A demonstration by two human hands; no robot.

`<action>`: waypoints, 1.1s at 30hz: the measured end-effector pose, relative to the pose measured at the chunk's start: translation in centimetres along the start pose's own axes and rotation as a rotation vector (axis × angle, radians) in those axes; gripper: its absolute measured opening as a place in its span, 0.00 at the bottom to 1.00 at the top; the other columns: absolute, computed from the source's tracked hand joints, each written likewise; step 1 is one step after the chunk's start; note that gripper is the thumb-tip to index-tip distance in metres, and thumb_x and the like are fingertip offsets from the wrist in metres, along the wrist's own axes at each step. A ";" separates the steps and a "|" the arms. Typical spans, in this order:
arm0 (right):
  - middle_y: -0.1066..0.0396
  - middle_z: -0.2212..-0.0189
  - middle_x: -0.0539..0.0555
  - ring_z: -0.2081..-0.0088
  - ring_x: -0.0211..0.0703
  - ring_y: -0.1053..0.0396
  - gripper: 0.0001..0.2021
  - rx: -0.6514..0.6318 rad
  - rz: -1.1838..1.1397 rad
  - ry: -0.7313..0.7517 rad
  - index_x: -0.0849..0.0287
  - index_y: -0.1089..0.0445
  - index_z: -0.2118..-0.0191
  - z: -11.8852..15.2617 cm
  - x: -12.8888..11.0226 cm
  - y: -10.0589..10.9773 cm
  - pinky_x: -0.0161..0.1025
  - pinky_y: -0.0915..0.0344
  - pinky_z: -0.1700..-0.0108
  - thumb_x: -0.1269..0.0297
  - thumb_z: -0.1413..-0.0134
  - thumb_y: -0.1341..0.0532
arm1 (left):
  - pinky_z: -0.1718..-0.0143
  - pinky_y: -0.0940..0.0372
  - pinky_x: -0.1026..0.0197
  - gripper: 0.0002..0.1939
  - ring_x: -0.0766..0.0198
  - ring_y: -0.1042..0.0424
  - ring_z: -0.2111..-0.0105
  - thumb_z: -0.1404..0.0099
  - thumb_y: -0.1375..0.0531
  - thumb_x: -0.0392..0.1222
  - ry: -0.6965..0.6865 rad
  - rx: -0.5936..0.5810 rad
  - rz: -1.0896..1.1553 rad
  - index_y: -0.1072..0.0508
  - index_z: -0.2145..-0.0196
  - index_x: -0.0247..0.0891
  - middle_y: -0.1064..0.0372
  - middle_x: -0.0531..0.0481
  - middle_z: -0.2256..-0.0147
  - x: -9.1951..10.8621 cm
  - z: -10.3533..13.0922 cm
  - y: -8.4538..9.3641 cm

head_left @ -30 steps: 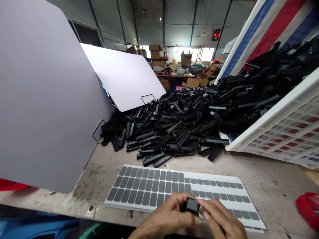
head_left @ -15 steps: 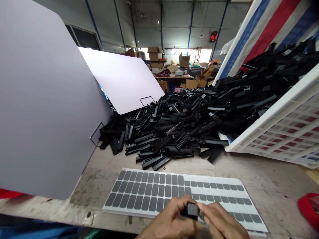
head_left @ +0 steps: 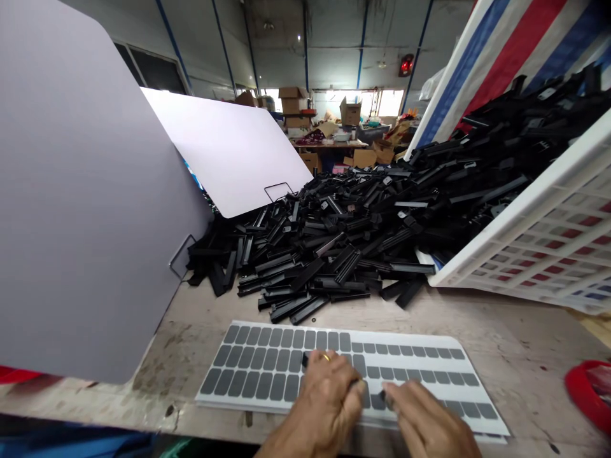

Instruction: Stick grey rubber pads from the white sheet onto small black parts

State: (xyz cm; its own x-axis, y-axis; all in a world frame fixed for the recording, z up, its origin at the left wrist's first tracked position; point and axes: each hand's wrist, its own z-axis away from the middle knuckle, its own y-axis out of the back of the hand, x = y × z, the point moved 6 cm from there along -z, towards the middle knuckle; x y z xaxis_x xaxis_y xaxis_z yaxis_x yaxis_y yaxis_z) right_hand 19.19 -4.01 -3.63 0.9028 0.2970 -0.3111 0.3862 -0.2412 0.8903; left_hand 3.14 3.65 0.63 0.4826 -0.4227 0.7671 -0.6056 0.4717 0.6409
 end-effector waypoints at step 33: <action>0.34 0.77 0.46 0.74 0.39 0.34 0.18 -0.198 -0.280 -0.353 0.54 0.37 0.70 -4.7 4.4 -4.9 0.32 0.37 0.70 0.49 0.36 0.52 | 0.39 0.46 0.47 0.07 0.57 0.32 0.58 0.29 0.47 0.41 -0.129 -0.075 -0.459 0.32 0.59 0.38 0.31 0.48 0.62 -1.7 3.1 -2.2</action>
State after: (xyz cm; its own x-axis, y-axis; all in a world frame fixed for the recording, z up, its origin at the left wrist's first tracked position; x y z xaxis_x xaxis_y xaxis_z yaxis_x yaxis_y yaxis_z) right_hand 20.36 2.82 -7.77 0.7918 -0.0146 -0.6106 0.6105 -0.0066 0.7920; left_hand 1.65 0.91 -2.16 0.6040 -0.6907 0.3976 -0.2988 0.2662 0.9164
